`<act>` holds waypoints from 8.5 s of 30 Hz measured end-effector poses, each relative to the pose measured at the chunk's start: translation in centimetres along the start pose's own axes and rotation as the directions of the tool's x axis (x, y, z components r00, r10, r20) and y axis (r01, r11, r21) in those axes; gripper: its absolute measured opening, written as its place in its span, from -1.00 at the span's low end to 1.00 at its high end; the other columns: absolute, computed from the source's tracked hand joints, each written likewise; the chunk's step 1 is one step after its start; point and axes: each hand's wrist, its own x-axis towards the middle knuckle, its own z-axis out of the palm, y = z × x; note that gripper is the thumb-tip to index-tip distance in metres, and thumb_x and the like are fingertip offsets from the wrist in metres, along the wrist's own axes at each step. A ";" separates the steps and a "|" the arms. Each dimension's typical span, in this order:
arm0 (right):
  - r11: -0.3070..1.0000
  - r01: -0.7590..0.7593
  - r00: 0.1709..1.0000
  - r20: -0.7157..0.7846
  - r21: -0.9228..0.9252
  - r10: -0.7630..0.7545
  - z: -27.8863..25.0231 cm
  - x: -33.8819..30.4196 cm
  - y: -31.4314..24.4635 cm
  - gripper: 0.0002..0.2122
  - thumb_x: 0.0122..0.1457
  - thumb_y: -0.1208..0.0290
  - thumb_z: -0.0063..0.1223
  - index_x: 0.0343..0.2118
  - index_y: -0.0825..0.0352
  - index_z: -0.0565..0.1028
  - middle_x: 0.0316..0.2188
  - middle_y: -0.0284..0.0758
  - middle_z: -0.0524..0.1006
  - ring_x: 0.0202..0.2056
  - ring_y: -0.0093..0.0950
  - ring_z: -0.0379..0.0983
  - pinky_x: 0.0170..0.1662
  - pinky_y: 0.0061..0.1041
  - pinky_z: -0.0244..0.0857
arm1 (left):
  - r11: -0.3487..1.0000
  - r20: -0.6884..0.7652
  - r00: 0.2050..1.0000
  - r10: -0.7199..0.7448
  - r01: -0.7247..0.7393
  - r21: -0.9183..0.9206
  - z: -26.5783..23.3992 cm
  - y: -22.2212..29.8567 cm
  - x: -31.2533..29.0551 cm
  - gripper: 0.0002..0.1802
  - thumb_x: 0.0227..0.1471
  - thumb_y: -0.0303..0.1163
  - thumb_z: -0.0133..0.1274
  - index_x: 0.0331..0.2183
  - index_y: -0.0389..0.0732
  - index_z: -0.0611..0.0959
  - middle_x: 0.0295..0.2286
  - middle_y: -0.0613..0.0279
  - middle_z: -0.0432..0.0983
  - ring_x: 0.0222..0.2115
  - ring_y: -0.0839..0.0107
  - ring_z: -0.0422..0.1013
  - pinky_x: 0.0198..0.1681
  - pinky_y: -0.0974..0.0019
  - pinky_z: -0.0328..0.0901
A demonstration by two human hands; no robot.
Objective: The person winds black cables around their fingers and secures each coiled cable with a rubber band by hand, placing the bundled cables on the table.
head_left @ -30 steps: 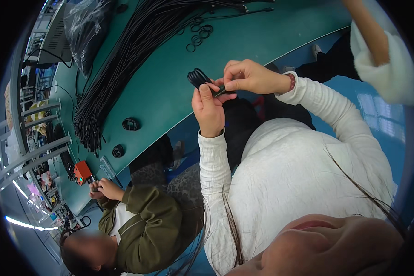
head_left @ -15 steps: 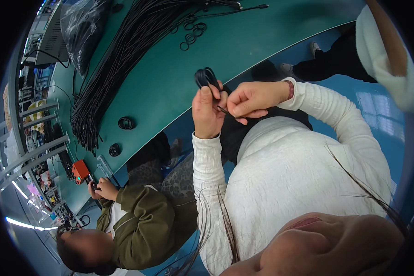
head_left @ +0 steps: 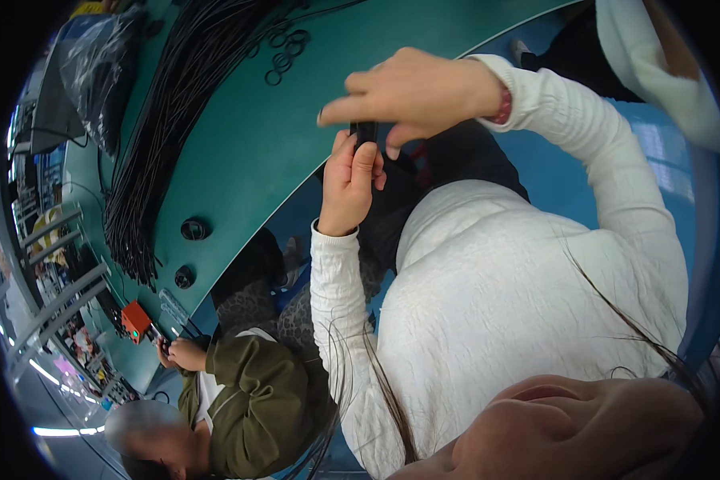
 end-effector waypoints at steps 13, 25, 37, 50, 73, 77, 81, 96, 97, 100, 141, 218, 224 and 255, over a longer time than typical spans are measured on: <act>0.334 -0.403 0.915 0.372 0.852 0.155 1.7 -0.5 1.3 -0.57 0.11 0.32 -0.03 0.04 0.39 0.31 -0.39 -0.27 0.54 -0.42 -0.50 0.55 -0.45 -0.64 0.42 | 0.786 -0.112 0.987 0.118 -0.162 -0.596 0.6 0.0 -1.3 -0.63 0.19 -0.11 -0.12 -0.36 -0.28 0.38 -0.35 0.19 0.32 -0.53 0.49 0.19 -0.60 0.47 0.15; 0.636 -0.188 0.958 -0.004 0.749 0.288 2.6 -0.1 1.2 -0.78 0.12 0.39 0.01 -0.21 0.37 0.46 -0.47 -0.36 0.52 -0.46 -0.65 0.44 -0.47 -0.67 0.26 | 0.819 -0.150 0.983 0.103 -0.170 -0.548 1.3 0.8 -1.0 -0.64 0.22 -0.13 -0.18 -0.40 -0.27 0.38 -0.28 0.16 0.28 -0.49 0.46 0.24 -0.54 0.42 0.22; 0.798 -0.234 0.875 -0.237 0.555 0.421 4.9 -0.6 -0.4 -0.84 -0.02 0.45 0.09 -0.46 0.41 0.38 -0.63 -0.21 0.50 -0.60 -0.38 0.47 -0.53 -0.46 0.30 | 0.881 -0.005 0.999 -0.051 0.043 -0.471 1.4 0.1 -0.7 -0.61 0.27 -0.15 -0.30 -0.39 -0.29 0.37 -0.49 0.07 0.41 -0.48 0.32 0.44 -0.45 0.32 0.42; 0.852 -0.159 0.952 -0.151 0.499 0.266 5.8 -0.8 1.6 -0.69 0.06 0.67 -0.16 -0.10 0.37 0.44 -0.37 -0.15 0.58 -0.42 -0.32 0.58 -0.37 -0.51 0.44 | 0.911 -0.025 0.999 -0.026 0.014 -0.412 2.3 -0.1 0.3 -0.63 0.25 -0.22 -0.22 -0.17 -0.37 0.42 -0.26 0.07 0.44 -0.35 0.28 0.49 -0.38 0.33 0.45; 0.913 -0.151 0.897 -0.336 0.380 0.288 6.5 -1.4 1.4 -0.78 -0.03 0.69 -0.14 -0.31 0.34 0.45 -0.58 -0.18 0.51 -0.57 -0.24 0.49 -0.51 -0.42 0.29 | 0.995 -0.422 0.906 0.025 0.017 0.096 1.8 1.7 -0.2 -0.82 0.08 -0.43 0.07 -0.29 -0.35 0.55 -0.52 0.31 0.46 -0.61 0.64 0.33 -0.59 0.59 0.21; 0.908 -0.127 0.910 -0.316 0.400 0.267 6.7 -1.4 0.8 -0.79 -0.04 0.67 -0.12 -0.32 0.33 0.46 -0.63 -0.18 0.48 -0.61 -0.23 0.46 -0.53 -0.41 0.27 | 0.965 -0.451 0.881 0.140 -0.020 0.260 1.4 1.9 -0.8 -0.86 0.09 -0.42 0.07 -0.36 -0.32 0.57 -0.58 0.36 0.43 -0.61 0.66 0.29 -0.56 0.59 0.17; 0.917 -0.189 0.904 -0.303 0.351 0.303 6.5 -1.4 0.7 -0.81 -0.04 0.65 -0.09 -0.33 0.32 0.46 -0.67 -0.19 0.47 -0.63 -0.23 0.45 -0.55 -0.40 0.26 | 0.826 -0.345 0.891 0.295 -0.056 0.561 2.5 2.0 -0.8 -0.85 0.07 -0.47 0.08 -0.35 -0.38 0.52 -0.52 0.28 0.44 -0.61 0.62 0.35 -0.55 0.56 0.23; 0.899 -0.143 0.920 -0.278 0.414 0.275 6.4 -1.6 0.5 -0.76 -0.09 0.71 -0.15 -0.34 0.34 0.45 -0.64 -0.20 0.49 -0.62 -0.23 0.45 -0.56 -0.38 0.26 | 0.997 -0.313 0.950 -0.025 0.001 -0.075 1.5 1.5 -0.7 -0.86 0.05 -0.50 0.08 -0.34 -0.38 0.53 -0.56 0.21 0.50 -0.71 0.53 0.42 -0.70 0.59 0.20; 0.888 -0.140 0.907 -0.302 0.438 0.292 6.5 -1.4 0.5 -0.76 -0.10 0.72 -0.16 -0.33 0.35 0.45 -0.60 -0.19 0.50 -0.58 -0.23 0.47 -0.52 -0.39 0.29 | 0.986 -0.295 0.955 -0.005 -0.044 -0.159 1.3 1.0 -0.6 -0.86 0.06 -0.50 0.08 -0.33 -0.38 0.54 -0.56 0.21 0.49 -0.71 0.52 0.42 -0.71 0.59 0.20; 0.877 -0.147 0.885 -0.336 0.457 0.323 6.9 -1.2 0.7 -0.76 -0.08 0.72 -0.17 -0.33 0.37 0.45 -0.53 -0.17 0.53 -0.50 -0.23 0.51 -0.45 -0.43 0.35 | 0.974 -0.406 0.914 0.009 -0.099 -0.203 2.6 0.2 -0.2 -0.84 0.07 -0.49 0.07 -0.30 -0.39 0.55 -0.57 0.21 0.49 -0.71 0.51 0.41 -0.70 0.58 0.21; 0.562 -0.287 0.811 -0.115 0.776 0.573 5.4 -2.6 -0.6 -0.70 0.06 0.33 0.18 -0.25 0.45 0.45 -0.38 -0.28 0.53 -0.33 -0.51 0.49 -0.19 -0.59 0.38 | 0.995 -0.339 0.940 0.030 -0.059 -0.076 3.6 -0.1 -0.3 -0.76 0.14 -0.46 -0.02 -0.20 -0.44 0.41 -0.38 0.05 0.50 -0.38 0.41 0.48 -0.32 0.40 0.42; 0.288 -0.262 0.711 -0.017 0.921 0.703 1.2 -6.5 4.9 -0.85 0.06 0.58 -0.11 -0.30 0.45 0.42 -0.53 -0.35 0.49 -0.64 -0.63 0.43 -0.58 -0.66 0.36 | 0.992 -0.041 0.994 0.103 -0.105 -0.062 5.1 2.3 6.4 -0.91 0.06 -0.60 -0.05 -0.31 -0.39 0.47 0.02 -0.04 0.28 -0.30 0.38 0.45 -0.36 0.42 0.43; 0.227 -0.045 0.337 -0.199 0.973 0.920 -6.1 -8.3 15.7 -0.83 0.07 0.49 -0.04 -0.28 0.44 0.43 -0.56 -0.33 0.47 -0.66 -0.59 0.40 -0.57 -0.59 0.39 | 0.974 -0.034 0.974 0.226 -0.225 0.029 6.0 4.4 13.1 -0.66 0.12 -0.50 -0.02 -0.06 -0.39 0.40 0.07 -0.05 0.21 -0.30 0.39 0.47 -0.30 0.45 0.42; -0.693 -0.101 -0.601 0.511 0.714 0.614 47.5 -39.7 16.5 -0.74 0.02 0.53 -0.08 -0.20 0.27 0.52 -0.21 -0.05 0.52 -0.12 -0.11 0.45 -0.11 -0.17 0.35 | -0.296 0.704 0.663 -0.256 -0.747 0.595 30.9 -2.9 41.7 -0.22 -0.02 -0.14 0.14 0.05 -0.48 0.23 -0.01 -0.32 0.19 0.03 -0.18 0.11 0.14 -0.05 -0.01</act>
